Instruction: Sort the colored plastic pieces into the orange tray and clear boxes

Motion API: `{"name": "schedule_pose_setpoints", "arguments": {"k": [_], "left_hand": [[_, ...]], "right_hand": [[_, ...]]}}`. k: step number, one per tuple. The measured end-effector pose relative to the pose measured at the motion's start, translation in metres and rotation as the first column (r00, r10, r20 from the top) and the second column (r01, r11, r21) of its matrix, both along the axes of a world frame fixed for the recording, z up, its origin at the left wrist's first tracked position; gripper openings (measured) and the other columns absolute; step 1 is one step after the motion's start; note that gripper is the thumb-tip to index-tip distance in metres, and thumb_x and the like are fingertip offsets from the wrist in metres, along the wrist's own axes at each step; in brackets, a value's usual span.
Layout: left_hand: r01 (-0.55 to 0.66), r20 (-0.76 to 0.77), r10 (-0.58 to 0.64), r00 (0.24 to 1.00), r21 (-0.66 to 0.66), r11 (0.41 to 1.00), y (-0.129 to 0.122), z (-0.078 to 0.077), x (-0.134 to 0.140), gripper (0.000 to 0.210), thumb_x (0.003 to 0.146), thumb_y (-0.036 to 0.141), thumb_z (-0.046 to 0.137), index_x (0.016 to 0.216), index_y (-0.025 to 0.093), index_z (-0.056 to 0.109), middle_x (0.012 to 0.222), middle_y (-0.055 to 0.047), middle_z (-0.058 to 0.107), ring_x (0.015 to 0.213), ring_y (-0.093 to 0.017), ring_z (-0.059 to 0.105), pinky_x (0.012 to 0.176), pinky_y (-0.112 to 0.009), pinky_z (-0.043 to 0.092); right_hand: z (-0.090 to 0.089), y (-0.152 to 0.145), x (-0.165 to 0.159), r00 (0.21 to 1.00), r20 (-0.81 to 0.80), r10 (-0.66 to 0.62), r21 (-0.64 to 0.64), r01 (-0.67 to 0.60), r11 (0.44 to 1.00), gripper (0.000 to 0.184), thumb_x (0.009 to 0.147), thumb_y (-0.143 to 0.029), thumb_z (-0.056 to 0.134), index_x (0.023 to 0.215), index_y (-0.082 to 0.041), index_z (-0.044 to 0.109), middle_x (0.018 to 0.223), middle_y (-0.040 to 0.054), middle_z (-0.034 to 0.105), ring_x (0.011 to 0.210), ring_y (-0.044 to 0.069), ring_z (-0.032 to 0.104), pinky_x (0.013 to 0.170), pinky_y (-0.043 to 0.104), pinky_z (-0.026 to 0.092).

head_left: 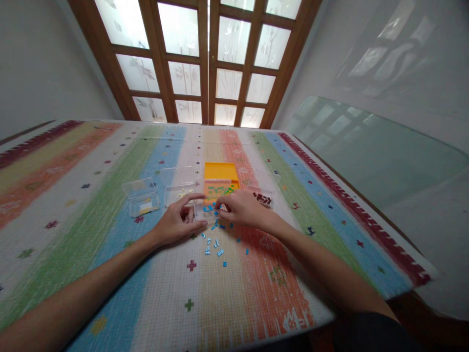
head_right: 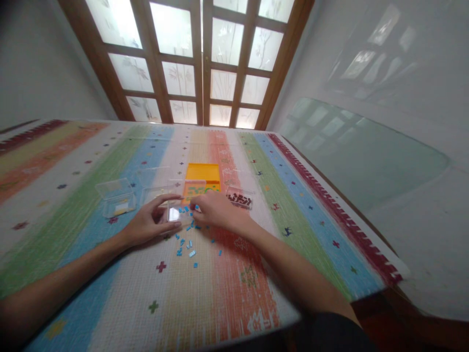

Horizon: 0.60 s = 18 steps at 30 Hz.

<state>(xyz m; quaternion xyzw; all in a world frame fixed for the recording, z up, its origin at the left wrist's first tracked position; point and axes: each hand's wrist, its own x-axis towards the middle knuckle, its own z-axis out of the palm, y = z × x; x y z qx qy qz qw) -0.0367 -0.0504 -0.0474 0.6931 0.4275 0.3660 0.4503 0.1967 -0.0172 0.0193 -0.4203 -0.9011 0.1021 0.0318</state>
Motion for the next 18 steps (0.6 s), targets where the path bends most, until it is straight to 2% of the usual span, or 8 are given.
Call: {"name": "schedule_pose_setpoints", "arguments": {"k": [5,10,13,16,18], "left_hand": [[-0.003,0.008,0.003,1.0,0.0,1.0,0.001,0.0,-0.001,0.07,0.081,0.038,0.084,0.143,0.022,0.055,0.087,-0.001,0.072,0.058,-0.012,0.062,0.054,-0.023,0.05],[0.001,0.024,-0.002,1.0,0.033,0.999,0.002,-0.003,-0.002,0.068,0.081,0.038,0.084,0.141,0.022,0.056,0.093,-0.002,0.072,0.058,-0.01,0.061,0.053,-0.021,0.049],[-0.01,0.028,0.009,1.0,0.046,0.999,0.003,-0.003,-0.002,0.067,0.081,0.038,0.084,0.14,0.022,0.057,0.094,-0.002,0.071,0.057,-0.008,0.059,0.052,-0.02,0.046],[-0.01,0.032,0.008,0.999,0.055,0.998,0.003,-0.003,-0.002,0.066,0.081,0.038,0.084,0.14,0.021,0.057,0.088,0.001,0.069,0.053,-0.007,0.055,0.05,-0.019,0.043],[0.0,0.035,-0.003,0.999,0.064,0.998,0.003,-0.002,-0.002,0.066,0.082,0.038,0.084,0.14,0.021,0.057,0.079,0.003,0.066,0.05,-0.007,0.051,0.048,-0.019,0.04]], "right_hand": [[0.001,0.004,0.005,1.0,-0.009,0.011,0.0,-0.011,1.0,0.025,0.093,-0.018,0.063,0.111,-0.02,0.08,0.083,0.0053,0.076,0.073,0.016,0.061,0.062,0.026,0.03],[0.016,0.005,0.012,0.997,-0.077,0.017,0.001,-0.017,1.0,0.025,0.092,-0.016,0.062,0.11,-0.018,0.08,0.075,0.0023,0.071,0.066,0.013,0.054,0.063,0.026,0.031],[0.026,-0.001,0.014,0.987,-0.097,0.127,-0.056,-0.133,0.99,0.023,0.09,-0.016,0.062,0.104,-0.018,0.08,0.07,-0.0007,0.067,0.062,0.012,0.051,0.063,0.026,0.031],[0.029,-0.01,0.01,0.955,-0.055,0.292,-0.164,-0.297,0.941,0.019,0.091,-0.023,0.067,0.104,-0.018,0.08,0.071,-0.0004,0.068,0.066,0.013,0.054,0.064,0.025,0.032],[0.027,-0.017,0.005,0.932,0.014,0.362,-0.216,-0.351,0.911,0.019,0.092,-0.027,0.07,0.105,-0.019,0.081,0.078,0.0019,0.072,0.071,0.014,0.056,0.063,0.026,0.032]]}}
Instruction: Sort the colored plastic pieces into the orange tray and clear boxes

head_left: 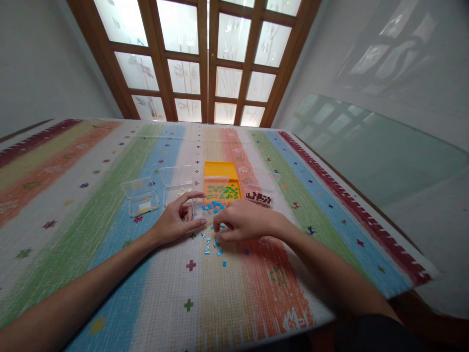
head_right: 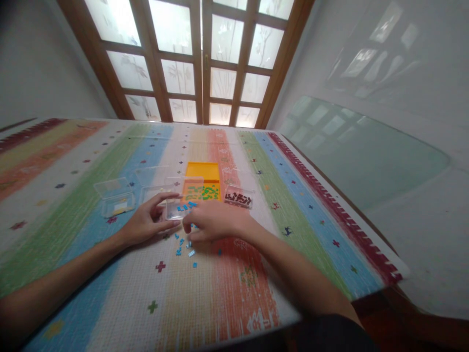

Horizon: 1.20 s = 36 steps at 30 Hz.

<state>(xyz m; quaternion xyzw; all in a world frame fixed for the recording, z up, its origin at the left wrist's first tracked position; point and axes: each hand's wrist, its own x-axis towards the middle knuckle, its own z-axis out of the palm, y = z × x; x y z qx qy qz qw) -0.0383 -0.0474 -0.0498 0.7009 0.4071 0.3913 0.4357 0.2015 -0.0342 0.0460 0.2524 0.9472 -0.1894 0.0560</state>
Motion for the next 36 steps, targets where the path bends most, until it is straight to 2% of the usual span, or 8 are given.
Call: {"name": "schedule_pose_setpoints", "arguments": {"k": [6,13,16,19,22,28,31,36], "left_hand": [[-0.008,-0.016,0.008,1.0,0.012,1.0,-0.001,0.001,0.0,0.064,0.084,0.038,0.083,0.139,0.019,0.057,0.063,0.01,0.053,0.046,-0.007,0.044,0.046,-0.018,0.033],[-0.021,-0.022,0.022,1.0,0.045,0.999,-0.001,0.002,0.0,0.063,0.082,0.038,0.084,0.137,0.021,0.059,0.077,0.004,0.064,0.049,-0.007,0.048,0.046,-0.018,0.036],[-0.019,-0.003,0.02,1.0,0.064,0.998,-0.001,0.002,0.0,0.063,0.081,0.038,0.085,0.137,0.021,0.059,0.082,0.002,0.066,0.05,-0.007,0.049,0.046,-0.018,0.036],[-0.011,-0.006,0.011,1.0,0.056,0.998,0.0,0.002,0.0,0.065,0.081,0.039,0.085,0.138,0.021,0.059,0.083,0.002,0.068,0.049,-0.006,0.047,0.045,-0.018,0.034],[-0.002,-0.011,0.003,1.0,0.028,1.0,-0.001,0.002,-0.001,0.068,0.08,0.04,0.086,0.139,0.022,0.058,0.084,0.001,0.069,0.049,-0.007,0.049,0.046,-0.019,0.037],[0.012,0.003,-0.011,1.0,-0.023,1.0,-0.003,0.002,-0.001,0.07,0.081,0.038,0.087,0.141,0.022,0.056,0.074,0.003,0.066,0.048,-0.008,0.05,0.046,-0.02,0.038],[0.02,0.002,-0.02,1.0,-0.03,0.999,-0.003,0.002,-0.001,0.07,0.081,0.038,0.086,0.142,0.022,0.056,0.068,0.005,0.063,0.046,-0.008,0.048,0.045,-0.02,0.036],[0.018,0.004,-0.018,1.0,-0.044,0.999,-0.003,0.002,-0.001,0.071,0.081,0.037,0.086,0.143,0.021,0.055,0.071,0.004,0.064,0.048,-0.008,0.05,0.047,-0.02,0.039]], "right_hand": [[-0.011,-0.012,-0.016,0.964,0.221,0.148,-0.068,-0.137,0.988,0.02,0.089,-0.028,0.075,0.106,-0.019,0.08,0.091,0.0052,0.077,0.074,0.017,0.059,0.061,0.029,0.028],[-0.01,-0.015,-0.019,0.958,0.229,0.173,-0.083,-0.158,0.984,0.018,0.088,-0.022,0.073,0.103,-0.016,0.081,0.093,0.0066,0.078,0.073,0.016,0.057,0.061,0.029,0.029],[-0.01,-0.014,-0.017,0.971,0.166,0.172,-0.068,-0.163,0.984,0.016,0.089,-0.026,0.073,0.1,-0.017,0.08,0.089,0.0056,0.076,0.071,0.016,0.055,0.06,0.028,0.029],[-0.008,-0.008,-0.01,0.994,0.006,0.113,-0.022,-0.112,0.993,0.018,0.092,-0.028,0.072,0.106,-0.018,0.078,0.082,0.0024,0.073,0.068,0.014,0.054,0.062,0.026,0.031],[-0.006,0.004,-0.001,0.994,-0.103,-0.031,0.077,0.039,0.996,0.019,0.094,-0.027,0.07,0.108,-0.017,0.076,0.075,0.0012,0.069,0.067,0.014,0.054,0.062,0.026,0.03],[-0.018,0.024,0.005,0.937,-0.086,-0.34,0.287,0.35,0.892,0.022,0.097,-0.026,0.061,0.111,-0.016,0.075,0.082,0.0059,0.073,0.071,0.016,0.057,0.061,0.029,0.023],[-0.027,0.026,0.003,0.916,-0.059,-0.396,0.355,0.39,0.85,0.026,0.098,-0.028,0.055,0.112,-0.015,0.075,0.087,0.009,0.075,0.073,0.018,0.058,0.061,0.031,0.021],[-0.025,0.024,0.004,0.916,-0.075,-0.395,0.355,0.394,0.848,0.03,0.098,-0.028,0.055,0.117,-0.014,0.074,0.09,0.0101,0.076,0.074,0.018,0.059,0.063,0.03,0.024]]}}
